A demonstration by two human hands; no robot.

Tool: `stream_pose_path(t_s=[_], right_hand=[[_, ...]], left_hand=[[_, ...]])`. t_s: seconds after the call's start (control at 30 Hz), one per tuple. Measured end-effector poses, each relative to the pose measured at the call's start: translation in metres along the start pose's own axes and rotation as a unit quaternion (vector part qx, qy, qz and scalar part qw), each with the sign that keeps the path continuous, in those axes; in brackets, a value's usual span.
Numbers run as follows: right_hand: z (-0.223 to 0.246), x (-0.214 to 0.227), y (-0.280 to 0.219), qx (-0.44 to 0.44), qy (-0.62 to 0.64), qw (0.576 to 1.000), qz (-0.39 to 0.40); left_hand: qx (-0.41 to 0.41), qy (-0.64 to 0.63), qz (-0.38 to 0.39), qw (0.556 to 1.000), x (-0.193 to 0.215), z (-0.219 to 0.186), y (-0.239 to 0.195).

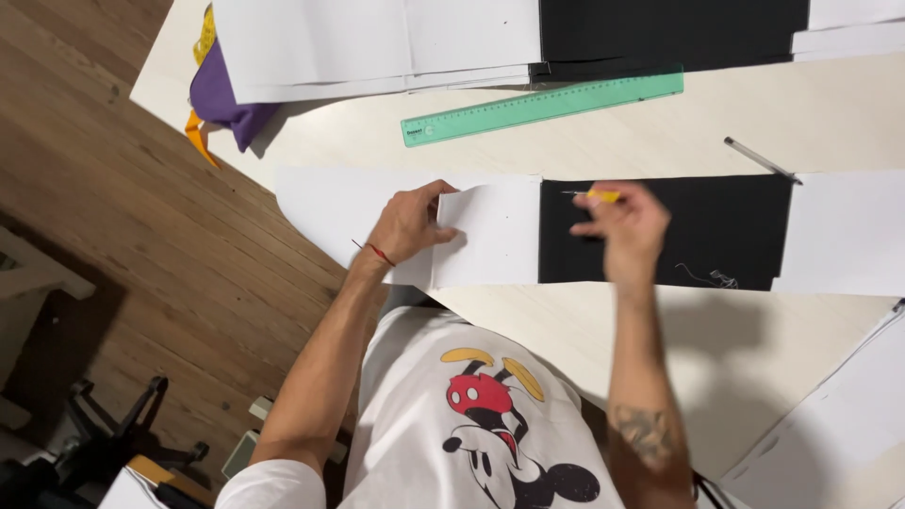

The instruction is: Measure and mark leather strips using a ruler and a pen for further processing

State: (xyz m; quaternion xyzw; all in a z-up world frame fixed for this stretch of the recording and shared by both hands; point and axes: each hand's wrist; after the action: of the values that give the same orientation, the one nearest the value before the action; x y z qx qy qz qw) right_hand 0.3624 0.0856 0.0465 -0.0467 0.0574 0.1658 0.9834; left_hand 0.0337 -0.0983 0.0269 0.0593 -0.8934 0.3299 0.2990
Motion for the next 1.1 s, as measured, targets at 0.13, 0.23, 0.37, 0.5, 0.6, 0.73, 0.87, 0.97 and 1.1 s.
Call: stream_pose_path(t_s=[0.13, 0.23, 0.37, 0.5, 0.6, 0.73, 0.87, 0.97, 1.1], right_hand=[[-0.028, -0.053, -0.067, -0.032, -0.007, 0.998, -0.053], [-0.054, -0.078, -0.089, -0.017, -0.009, 0.996, -0.09], [-0.082, -0.078, -0.095, 0.099, -0.064, 0.991, -0.058], [-0.084, -0.078, -0.105, 0.153, -0.112, 0.981, -0.04], [-0.08, -0.079, -0.106, 0.157, -0.105, 0.98, -0.054], [-0.078, -0.083, -0.105, 0.156, -0.091, 0.981, -0.066], [-0.063, -0.091, -0.103, 0.195, -0.181, 0.964, -0.028], [-0.061, -0.092, -0.104, 0.181, -0.173, 0.967, -0.038], [-0.061, -0.092, -0.103, 0.177, -0.172, 0.968, -0.04]], left_hand=[[-0.036, -0.022, 0.104, 0.994, 0.055, -0.038, 0.033], [-0.043, 0.032, 0.169, 0.984, 0.038, -0.049, 0.077], [-0.079, 0.143, 0.171, 0.972, -0.021, -0.057, 0.112], [-0.11, 0.104, 0.206, 0.967, -0.058, -0.037, 0.136], [-0.101, 0.077, 0.223, 0.967, -0.026, -0.056, 0.102], [-0.1, 0.073, 0.223, 0.967, -0.018, -0.067, 0.099], [-0.065, 0.048, 0.294, 0.952, 0.001, -0.086, 0.092], [-0.053, 0.057, 0.291, 0.954, 0.003, -0.089, 0.09], [-0.059, 0.064, 0.286, 0.954, 0.005, -0.088, 0.091]])
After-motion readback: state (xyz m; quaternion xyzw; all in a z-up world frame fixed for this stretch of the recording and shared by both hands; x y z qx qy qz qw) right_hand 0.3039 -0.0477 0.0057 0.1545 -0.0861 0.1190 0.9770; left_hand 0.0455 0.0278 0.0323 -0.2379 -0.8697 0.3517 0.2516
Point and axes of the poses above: each hand's wrist, its own y-axis towards the middle knuckle, its own x-axis out of the back of the hand, z = x × y, and after that the axes turned 11 degrees about x, right-handed
